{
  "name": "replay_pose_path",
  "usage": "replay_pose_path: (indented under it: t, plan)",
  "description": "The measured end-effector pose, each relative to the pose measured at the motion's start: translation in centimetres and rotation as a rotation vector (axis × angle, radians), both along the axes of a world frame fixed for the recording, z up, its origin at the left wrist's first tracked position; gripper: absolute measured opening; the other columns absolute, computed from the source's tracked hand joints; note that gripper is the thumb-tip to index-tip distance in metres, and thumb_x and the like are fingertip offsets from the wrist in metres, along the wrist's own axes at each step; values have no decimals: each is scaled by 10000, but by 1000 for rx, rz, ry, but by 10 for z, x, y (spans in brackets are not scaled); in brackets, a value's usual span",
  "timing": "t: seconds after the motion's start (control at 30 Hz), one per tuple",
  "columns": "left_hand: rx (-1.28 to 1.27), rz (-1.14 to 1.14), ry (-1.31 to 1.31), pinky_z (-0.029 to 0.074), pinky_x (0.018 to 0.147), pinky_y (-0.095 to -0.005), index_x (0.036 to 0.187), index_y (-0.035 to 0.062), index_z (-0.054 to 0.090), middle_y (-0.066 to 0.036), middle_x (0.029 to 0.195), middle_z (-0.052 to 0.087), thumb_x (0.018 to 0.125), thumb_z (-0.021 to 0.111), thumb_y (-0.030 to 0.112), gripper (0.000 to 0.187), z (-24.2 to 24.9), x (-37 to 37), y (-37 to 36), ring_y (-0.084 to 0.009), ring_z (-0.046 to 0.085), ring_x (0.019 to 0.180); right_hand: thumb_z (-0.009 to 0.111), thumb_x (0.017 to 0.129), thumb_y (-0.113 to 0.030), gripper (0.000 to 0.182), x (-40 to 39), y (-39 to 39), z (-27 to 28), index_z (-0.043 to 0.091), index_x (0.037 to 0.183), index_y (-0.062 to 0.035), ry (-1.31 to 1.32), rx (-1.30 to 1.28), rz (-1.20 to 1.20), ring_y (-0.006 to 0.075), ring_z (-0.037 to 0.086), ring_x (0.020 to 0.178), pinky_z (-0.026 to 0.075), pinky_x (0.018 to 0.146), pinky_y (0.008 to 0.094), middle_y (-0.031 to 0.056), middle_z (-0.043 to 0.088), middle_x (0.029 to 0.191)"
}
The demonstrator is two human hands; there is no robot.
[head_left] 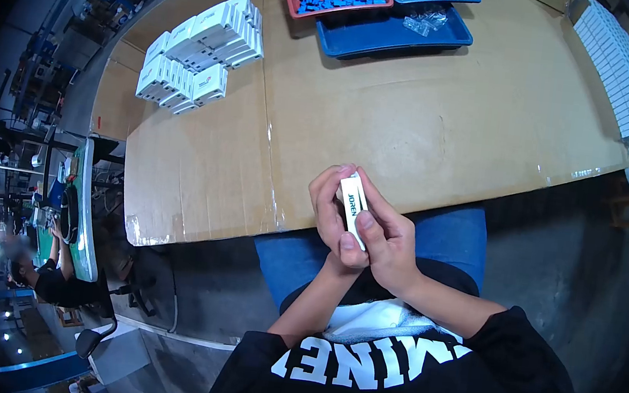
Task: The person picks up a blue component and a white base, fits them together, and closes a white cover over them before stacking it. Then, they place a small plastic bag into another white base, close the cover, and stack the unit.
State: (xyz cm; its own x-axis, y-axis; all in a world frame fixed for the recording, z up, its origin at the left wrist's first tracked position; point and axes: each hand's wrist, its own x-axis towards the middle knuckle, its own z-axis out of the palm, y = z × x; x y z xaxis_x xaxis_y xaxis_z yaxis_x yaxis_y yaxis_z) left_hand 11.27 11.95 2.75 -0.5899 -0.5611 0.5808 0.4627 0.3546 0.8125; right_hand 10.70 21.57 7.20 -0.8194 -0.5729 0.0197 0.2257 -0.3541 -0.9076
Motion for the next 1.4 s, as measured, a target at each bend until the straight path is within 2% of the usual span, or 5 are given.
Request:
replay_pose_path:
  t: [0.47,0.67,0.83,1.03,1.4]
  plan:
    - [118,-54,80,480,999,-457,1343,-86,493,-233,1301,494,896,406,562,792,-7,-1,4,-334,573,1174,553,1096,-201,551,2,-1,-6,394,1571,28,55,81,-49,191,457,1420,378,1159,324,178,449,1595]
    - [-90,-214,-30,448,1085,-421,1590,-76,260,-264,1485,443,860,519,869,1221,6,-5,-15,-330,541,1310,550,1100,-318,587,-29,10,-17,421,1555,30,29,94,27,215,465,1407,397,1144,334,163,450,1556]
    - [251,-277,-217,446,1108,-395,1629,-6,232,-191,1493,505,963,410,804,1063,-3,1,-10,-282,545,1328,629,1048,-367,670,-44,30,-17,419,1560,11,-63,148,168,291,446,1434,387,1171,423,188,323,1619]
    - [1034,-714,-602,575,923,-345,1529,65,420,-144,1339,615,1060,265,703,807,20,14,-11,-216,668,1146,862,751,-421,881,-59,38,-20,537,1505,-101,1112,433,-44,438,436,1437,337,1171,638,265,320,1615]
    - [1012,-753,-650,595,898,-346,1447,77,464,-136,1243,641,1045,288,721,780,37,17,-6,-225,690,1120,801,786,-578,833,-74,28,-35,655,1342,24,1302,281,-142,445,625,1266,479,1075,554,284,603,1390]
